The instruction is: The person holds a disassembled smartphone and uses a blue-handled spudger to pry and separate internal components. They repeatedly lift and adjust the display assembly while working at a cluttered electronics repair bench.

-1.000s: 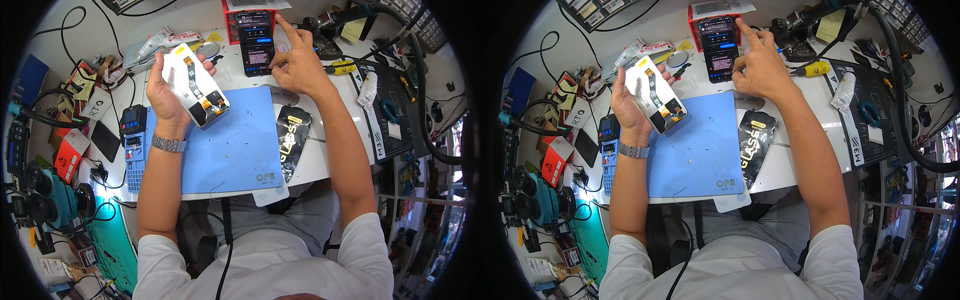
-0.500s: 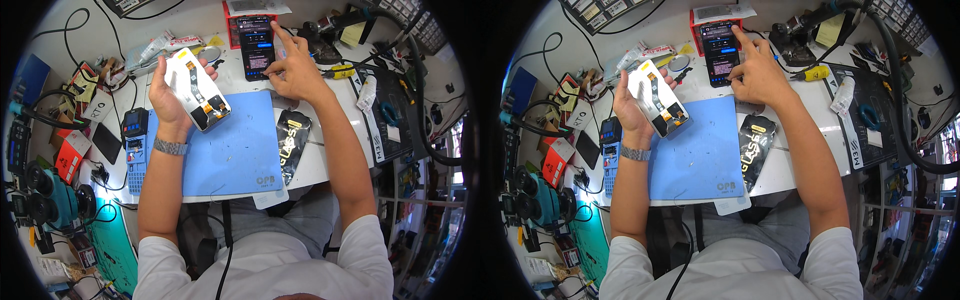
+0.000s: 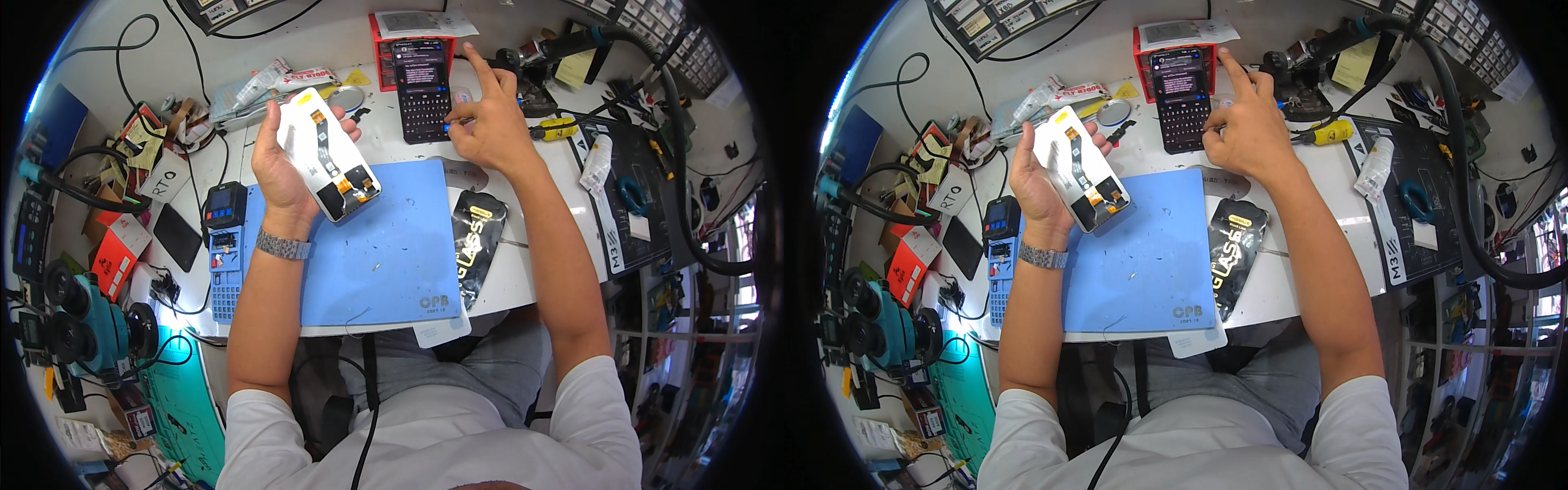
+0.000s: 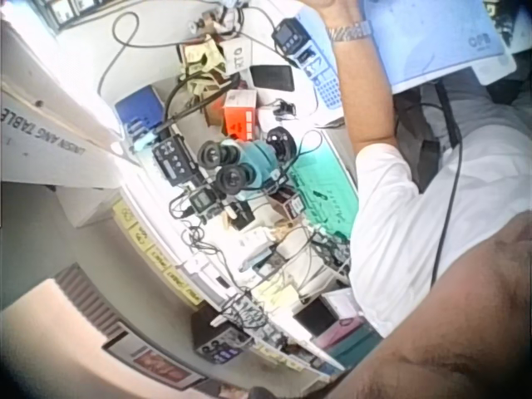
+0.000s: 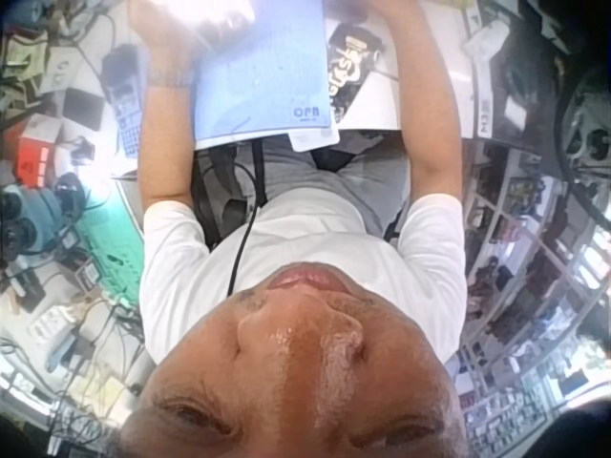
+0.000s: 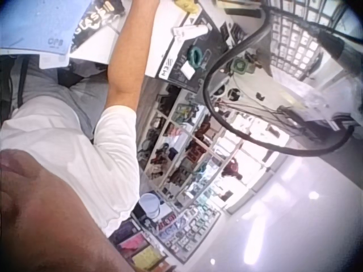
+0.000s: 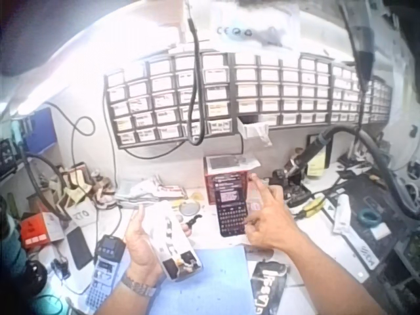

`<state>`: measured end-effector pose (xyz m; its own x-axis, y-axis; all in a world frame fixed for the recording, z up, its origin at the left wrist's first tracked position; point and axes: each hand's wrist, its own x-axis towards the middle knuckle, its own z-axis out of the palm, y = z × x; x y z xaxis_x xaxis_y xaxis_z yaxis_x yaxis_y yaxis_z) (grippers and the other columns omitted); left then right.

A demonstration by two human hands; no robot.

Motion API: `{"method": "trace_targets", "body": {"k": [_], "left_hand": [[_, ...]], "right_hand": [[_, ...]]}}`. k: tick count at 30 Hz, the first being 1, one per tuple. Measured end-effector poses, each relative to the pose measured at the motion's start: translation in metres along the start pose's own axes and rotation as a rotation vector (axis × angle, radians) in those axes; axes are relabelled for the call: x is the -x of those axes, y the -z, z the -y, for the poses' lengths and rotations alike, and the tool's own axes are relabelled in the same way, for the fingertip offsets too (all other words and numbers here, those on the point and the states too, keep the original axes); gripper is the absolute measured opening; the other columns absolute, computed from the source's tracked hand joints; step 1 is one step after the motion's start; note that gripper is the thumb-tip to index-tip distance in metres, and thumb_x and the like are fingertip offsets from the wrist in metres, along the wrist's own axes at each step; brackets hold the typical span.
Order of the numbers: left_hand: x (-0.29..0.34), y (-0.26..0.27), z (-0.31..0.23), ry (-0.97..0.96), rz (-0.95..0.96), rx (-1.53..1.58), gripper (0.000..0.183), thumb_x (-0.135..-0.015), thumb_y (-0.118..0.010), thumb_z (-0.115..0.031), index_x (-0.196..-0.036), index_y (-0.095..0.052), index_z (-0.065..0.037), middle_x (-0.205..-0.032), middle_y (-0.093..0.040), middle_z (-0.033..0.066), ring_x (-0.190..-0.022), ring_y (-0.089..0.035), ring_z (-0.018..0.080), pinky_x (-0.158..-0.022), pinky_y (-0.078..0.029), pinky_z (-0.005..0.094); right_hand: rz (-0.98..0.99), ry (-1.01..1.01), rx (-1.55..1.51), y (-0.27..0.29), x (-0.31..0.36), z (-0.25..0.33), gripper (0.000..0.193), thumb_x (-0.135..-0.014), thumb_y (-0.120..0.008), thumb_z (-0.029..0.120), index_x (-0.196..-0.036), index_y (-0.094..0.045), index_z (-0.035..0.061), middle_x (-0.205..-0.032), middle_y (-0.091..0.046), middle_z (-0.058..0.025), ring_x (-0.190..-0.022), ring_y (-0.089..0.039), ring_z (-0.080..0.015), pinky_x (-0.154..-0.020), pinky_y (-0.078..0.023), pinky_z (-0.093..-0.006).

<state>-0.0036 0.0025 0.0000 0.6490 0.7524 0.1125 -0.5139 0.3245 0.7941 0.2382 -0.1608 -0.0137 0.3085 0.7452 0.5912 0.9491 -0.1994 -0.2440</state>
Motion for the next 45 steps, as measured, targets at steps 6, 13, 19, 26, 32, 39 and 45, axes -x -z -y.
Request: {"method": "trace_targets", "body": {"k": [6, 13, 19, 26, 32, 39, 45], "left_hand": [[0.000, 0.000, 0.000, 0.002, 0.009, 0.009, 0.071, -0.111, -0.042, -0.057, -0.143, -0.048, 0.007, -0.117, -0.070, 0.0291, -0.102, -0.077, 0.0364, -0.096, -0.066, 0.0500], [0.000, -0.002, 0.000, 0.006, 0.000, 0.034, 0.069, -0.110, -0.044, -0.057, -0.139, -0.050, 0.006, -0.114, -0.070, 0.0274, -0.099, -0.078, 0.0354, -0.092, -0.067, 0.0493], [0.001, -0.006, -0.001, 0.008, -0.032, 0.036, 0.065, -0.110, -0.046, -0.057, -0.132, -0.056, 0.003, -0.108, -0.072, 0.0243, -0.094, -0.078, 0.0332, -0.086, -0.068, 0.0476], [0.002, -0.006, -0.001, 0.007, -0.034, 0.028, 0.066, -0.110, -0.045, -0.057, -0.133, -0.055, 0.003, -0.109, -0.072, 0.0245, -0.094, -0.078, 0.0331, -0.087, -0.068, 0.0476], [0.001, -0.005, 0.000, 0.001, -0.025, 0.032, 0.065, -0.110, -0.045, -0.057, -0.132, -0.055, 0.003, -0.109, -0.072, 0.0245, -0.094, -0.078, 0.0330, -0.087, -0.068, 0.0480], [0.002, -0.006, -0.001, -0.001, -0.032, 0.001, 0.066, -0.110, -0.044, -0.057, -0.133, -0.054, 0.003, -0.110, -0.072, 0.0250, -0.093, -0.079, 0.0329, -0.087, -0.068, 0.0474], [0.001, -0.005, 0.000, -0.009, -0.020, 0.017, 0.066, -0.110, -0.043, -0.057, -0.134, -0.054, 0.003, -0.110, -0.071, 0.0254, -0.094, -0.079, 0.0332, -0.087, -0.068, 0.0473]], "right_hand": [[-0.113, 0.022, 0.040, -0.008, -0.001, -0.007, 0.022, -0.073, -0.075, 0.018, -0.088, -0.089, 0.0138, -0.174, -0.035, -0.0129, -0.139, -0.044, -0.0470, -0.112, -0.052, -0.0477], [-0.011, 0.142, -0.044, -0.013, 0.003, 0.013, 0.026, -0.080, -0.076, 0.020, -0.103, -0.089, 0.0200, -0.180, -0.021, -0.0079, -0.140, -0.043, -0.0409, -0.110, -0.054, -0.0469], [0.077, 0.118, -0.004, -0.019, 0.005, 0.020, 0.028, -0.083, -0.077, 0.021, -0.108, -0.089, 0.0233, -0.181, -0.016, -0.0043, -0.140, -0.043, -0.0386, -0.110, -0.055, -0.0469], [-0.033, 0.099, -0.011, -0.013, 0.003, 0.013, 0.028, -0.083, -0.075, 0.018, -0.107, -0.089, 0.0207, -0.180, -0.022, -0.0086, -0.140, -0.042, -0.0420, -0.112, -0.052, -0.0470], [-0.110, 0.098, 0.011, -0.014, 0.000, 0.003, 0.030, -0.076, -0.074, 0.017, -0.101, -0.090, 0.0171, -0.178, -0.026, -0.0103, -0.138, -0.045, -0.0434, -0.111, -0.054, -0.0460], [-0.140, 0.021, 0.057, -0.008, -0.001, -0.003, 0.025, -0.079, -0.074, 0.013, -0.099, -0.090, 0.0149, -0.176, -0.032, -0.0116, -0.138, -0.042, -0.0451, -0.112, -0.050, -0.0463], [-0.158, 0.014, 0.080, -0.008, -0.002, -0.003, 0.026, -0.079, -0.074, 0.012, -0.099, -0.090, 0.0160, -0.176, -0.032, -0.0123, -0.139, -0.041, -0.0452, -0.112, -0.050, -0.0466]]}}
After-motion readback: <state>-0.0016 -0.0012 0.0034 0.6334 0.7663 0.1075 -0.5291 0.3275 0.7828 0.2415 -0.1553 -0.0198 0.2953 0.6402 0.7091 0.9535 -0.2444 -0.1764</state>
